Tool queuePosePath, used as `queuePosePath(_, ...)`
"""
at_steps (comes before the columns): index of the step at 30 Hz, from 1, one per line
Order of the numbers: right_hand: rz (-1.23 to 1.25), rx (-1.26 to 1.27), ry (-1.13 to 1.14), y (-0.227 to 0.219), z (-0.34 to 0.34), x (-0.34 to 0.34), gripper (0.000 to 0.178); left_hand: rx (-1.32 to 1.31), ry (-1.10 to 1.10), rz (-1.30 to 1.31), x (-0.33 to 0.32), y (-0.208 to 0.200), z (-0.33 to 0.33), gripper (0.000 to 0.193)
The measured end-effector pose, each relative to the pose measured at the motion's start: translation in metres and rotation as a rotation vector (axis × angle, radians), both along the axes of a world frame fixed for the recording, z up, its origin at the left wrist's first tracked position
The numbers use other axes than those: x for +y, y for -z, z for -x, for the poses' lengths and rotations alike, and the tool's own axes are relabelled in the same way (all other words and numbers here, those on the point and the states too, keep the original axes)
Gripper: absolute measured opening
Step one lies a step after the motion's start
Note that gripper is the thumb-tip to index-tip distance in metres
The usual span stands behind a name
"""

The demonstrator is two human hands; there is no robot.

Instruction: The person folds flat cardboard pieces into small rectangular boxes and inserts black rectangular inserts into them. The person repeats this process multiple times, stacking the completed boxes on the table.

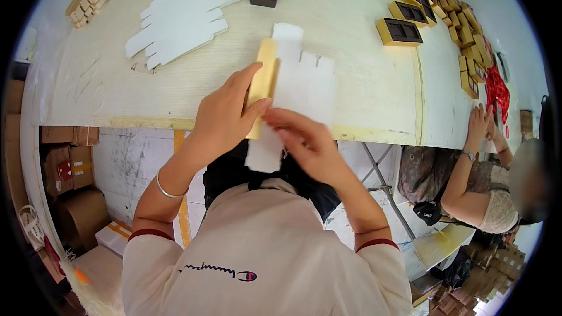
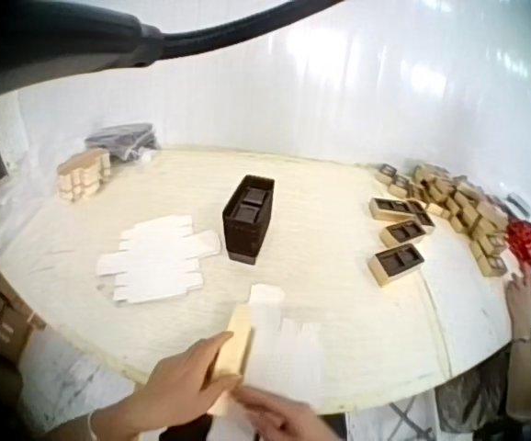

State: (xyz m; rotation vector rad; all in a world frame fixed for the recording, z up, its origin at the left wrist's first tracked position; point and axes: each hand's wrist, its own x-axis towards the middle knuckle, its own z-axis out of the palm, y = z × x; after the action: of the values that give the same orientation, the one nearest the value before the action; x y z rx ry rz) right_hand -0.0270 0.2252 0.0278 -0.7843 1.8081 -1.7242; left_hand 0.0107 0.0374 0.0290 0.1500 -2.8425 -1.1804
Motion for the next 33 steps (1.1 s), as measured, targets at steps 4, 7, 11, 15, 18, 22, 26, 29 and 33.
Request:
queuePosePath(4, -0.301, 0.827, 0.054, -0.002, 0.024, 0.059, 0.046, 0.043, 0.082, -0.015, -0.003, 0.005, 0.013, 0.058)
queuePosePath(7, -0.49, 1.104, -0.038, 0.01, 0.022, 0.077, 0.048, 0.138, 0.184, 0.079, -0.004, 0.013, 0.033, 0.056)
queuePosePath(11, -0.376, 1.233, 0.01, 0.025, 0.016, 0.079, 0.035, 0.163, 0.341, 0.067, 0.001, 0.013, 0.055, 0.046)
queuePosePath(15, -0.497, 0.786, 0.106, 0.012, 0.022, 0.055, 0.024, 0.208, 0.479, 0.14, 0.001, 0.011, 0.059, 0.03)
queuePosePath(18, -0.465, 1.033, 0.196, 0.018, 0.027, 0.038, 0.025, 0.226, 0.528, 0.176, 0.001, 0.008, 0.059, 0.019)
queuePosePath(22, -0.35, 1.189, 0.036, 0.027, 0.018, 0.041, 0.032, 0.241, 0.507, 0.165, 0.001, 0.012, 0.058, 0.014)
queuePosePath(26, -0.309, 1.221, 0.048, 0.037, 0.014, 0.037, 0.034, 0.213, 0.495, 0.198, 0.003, 0.015, 0.053, 0.011)
queuePosePath(29, -0.309, 1.238, 0.048, 0.035, 0.016, 0.034, 0.032, 0.13, 0.509, 0.23, 0.006, -0.004, 0.043, 0.012)
queuePosePath(33, -0.44, 1.162, -0.019, 0.022, 0.023, 0.023, 0.023, 0.175, 0.545, 0.324, 0.009, -0.012, 0.027, 0.021)
